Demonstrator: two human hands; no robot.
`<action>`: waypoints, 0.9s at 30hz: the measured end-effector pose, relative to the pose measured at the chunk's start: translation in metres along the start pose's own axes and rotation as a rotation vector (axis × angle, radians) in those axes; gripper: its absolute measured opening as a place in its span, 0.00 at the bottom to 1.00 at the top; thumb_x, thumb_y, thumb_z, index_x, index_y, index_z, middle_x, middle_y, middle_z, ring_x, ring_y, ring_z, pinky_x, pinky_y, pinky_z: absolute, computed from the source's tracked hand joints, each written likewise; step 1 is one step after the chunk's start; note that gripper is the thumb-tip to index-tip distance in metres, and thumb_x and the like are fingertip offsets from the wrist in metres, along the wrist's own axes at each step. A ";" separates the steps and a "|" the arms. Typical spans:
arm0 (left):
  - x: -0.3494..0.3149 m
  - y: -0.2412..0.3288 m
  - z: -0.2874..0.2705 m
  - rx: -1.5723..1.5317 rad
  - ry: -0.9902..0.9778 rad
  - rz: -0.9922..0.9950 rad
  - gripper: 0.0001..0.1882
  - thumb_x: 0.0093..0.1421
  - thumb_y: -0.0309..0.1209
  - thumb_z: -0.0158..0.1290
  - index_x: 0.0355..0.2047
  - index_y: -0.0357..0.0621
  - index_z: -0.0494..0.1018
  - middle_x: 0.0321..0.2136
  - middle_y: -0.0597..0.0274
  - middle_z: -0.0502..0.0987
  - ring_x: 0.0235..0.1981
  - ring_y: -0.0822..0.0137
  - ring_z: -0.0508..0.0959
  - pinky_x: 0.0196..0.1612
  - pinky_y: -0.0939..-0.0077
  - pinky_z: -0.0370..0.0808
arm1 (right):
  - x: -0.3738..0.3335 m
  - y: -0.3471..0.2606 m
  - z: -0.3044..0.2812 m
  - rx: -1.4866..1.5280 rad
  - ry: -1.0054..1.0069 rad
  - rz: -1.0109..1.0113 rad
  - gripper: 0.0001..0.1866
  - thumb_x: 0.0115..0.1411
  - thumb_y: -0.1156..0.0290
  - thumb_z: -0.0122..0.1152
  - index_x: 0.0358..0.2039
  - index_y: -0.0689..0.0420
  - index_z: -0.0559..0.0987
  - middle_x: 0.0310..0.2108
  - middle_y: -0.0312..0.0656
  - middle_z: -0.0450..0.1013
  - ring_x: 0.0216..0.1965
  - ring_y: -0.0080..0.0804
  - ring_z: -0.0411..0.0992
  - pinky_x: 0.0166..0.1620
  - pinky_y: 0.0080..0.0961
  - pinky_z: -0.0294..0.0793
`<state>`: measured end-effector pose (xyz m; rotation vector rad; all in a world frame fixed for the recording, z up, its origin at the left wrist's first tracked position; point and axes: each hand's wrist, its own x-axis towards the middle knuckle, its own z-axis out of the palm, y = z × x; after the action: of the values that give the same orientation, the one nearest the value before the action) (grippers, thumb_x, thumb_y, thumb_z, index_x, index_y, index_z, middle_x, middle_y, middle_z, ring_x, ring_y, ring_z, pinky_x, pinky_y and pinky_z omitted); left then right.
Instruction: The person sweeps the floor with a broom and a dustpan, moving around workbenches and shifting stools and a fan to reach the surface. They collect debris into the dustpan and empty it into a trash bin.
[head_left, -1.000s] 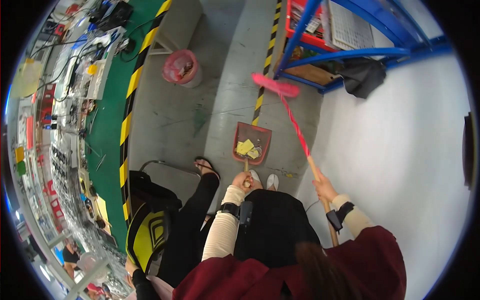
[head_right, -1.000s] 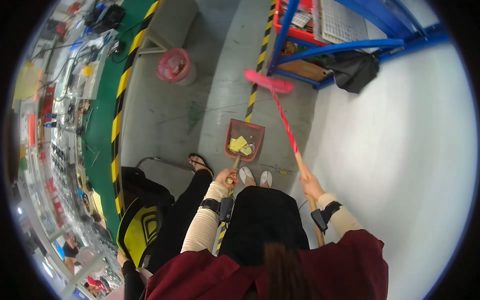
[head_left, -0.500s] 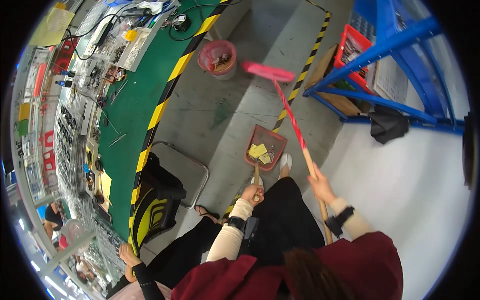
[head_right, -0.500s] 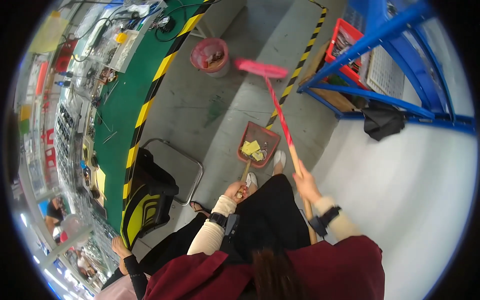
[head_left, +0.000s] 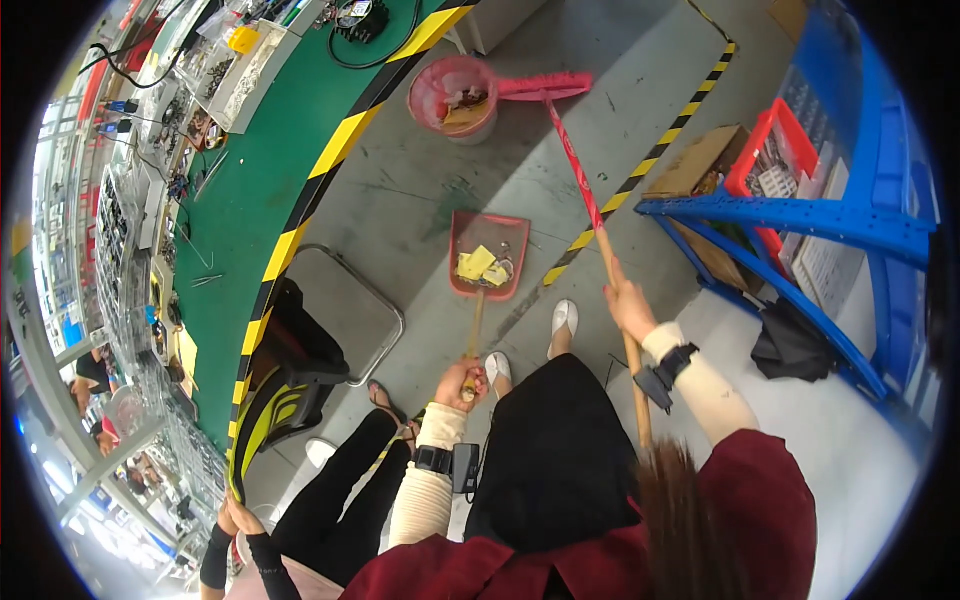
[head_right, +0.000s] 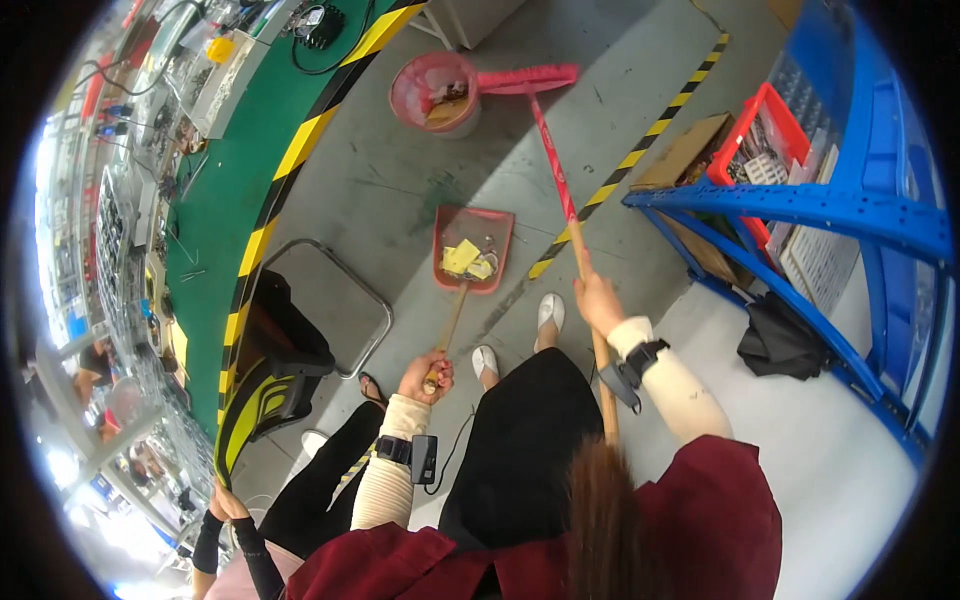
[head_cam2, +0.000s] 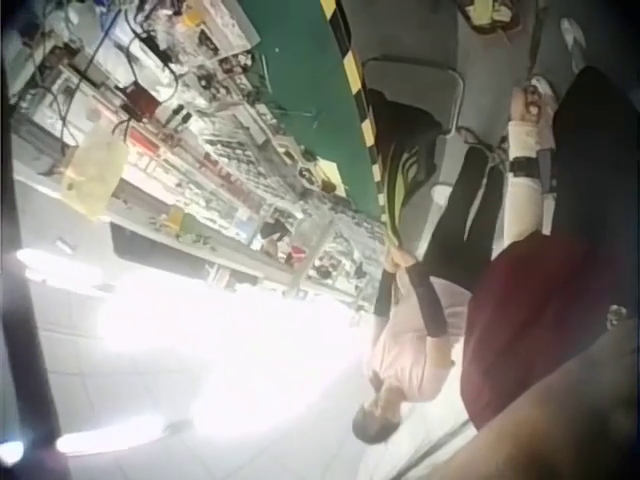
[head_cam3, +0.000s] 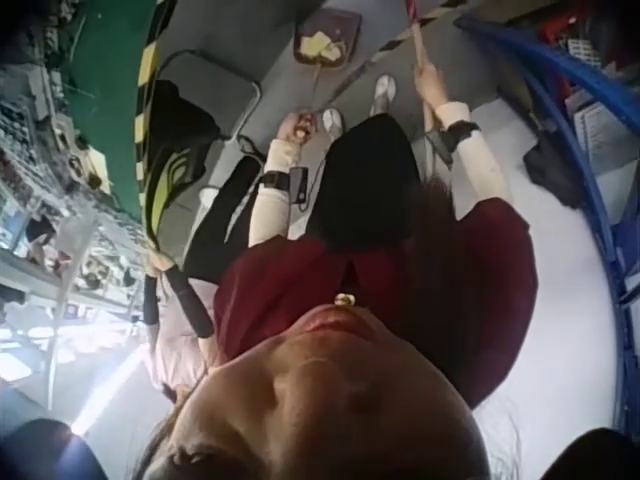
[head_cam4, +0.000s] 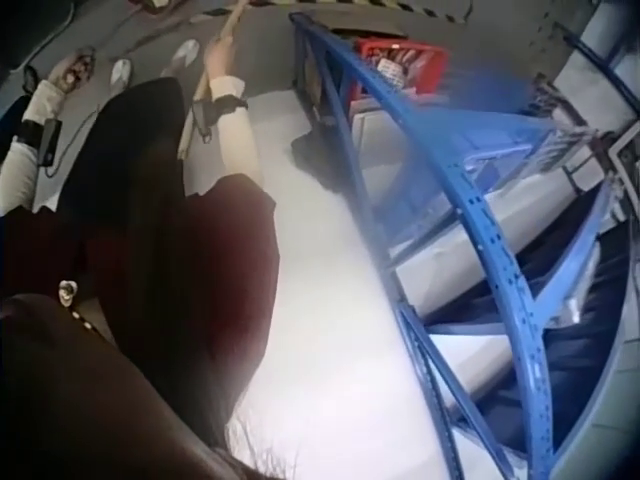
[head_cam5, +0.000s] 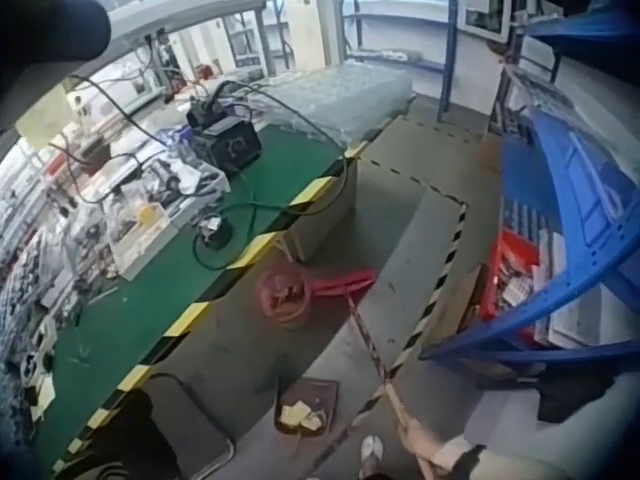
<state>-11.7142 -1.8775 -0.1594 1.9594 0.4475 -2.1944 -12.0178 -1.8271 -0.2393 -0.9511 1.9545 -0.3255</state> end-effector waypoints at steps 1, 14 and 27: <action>0.002 0.001 0.003 -0.012 -0.043 0.026 0.05 0.52 0.26 0.43 0.22 0.44 0.58 0.14 0.66 0.61 0.11 0.75 0.58 0.12 0.85 0.54 | -0.006 0.000 -0.004 0.006 -0.049 0.028 0.30 0.51 0.71 0.46 0.55 0.54 0.50 0.23 0.59 0.67 0.26 0.56 0.67 0.28 0.40 0.66; 0.015 0.037 -0.017 -0.268 0.031 -0.053 0.05 0.52 0.26 0.43 0.23 0.44 0.57 0.14 0.65 0.61 0.11 0.76 0.58 0.11 0.86 0.55 | 0.053 0.009 0.004 -0.099 -0.032 -0.142 0.31 0.51 0.73 0.47 0.55 0.51 0.49 0.20 0.59 0.67 0.24 0.56 0.66 0.27 0.41 0.66; 0.002 0.067 -0.019 -0.303 -0.041 -0.095 0.10 0.53 0.27 0.42 0.17 0.41 0.57 0.12 0.67 0.59 0.10 0.77 0.57 0.12 0.87 0.56 | -0.216 0.088 -0.082 -0.013 -0.447 -0.038 0.31 0.50 0.74 0.49 0.55 0.52 0.52 0.13 0.54 0.65 0.17 0.53 0.65 0.20 0.42 0.62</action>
<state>-11.6753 -1.9346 -0.1707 1.7626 0.8286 -2.0697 -12.0663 -1.6217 -0.1095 -0.9751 1.5334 -0.1074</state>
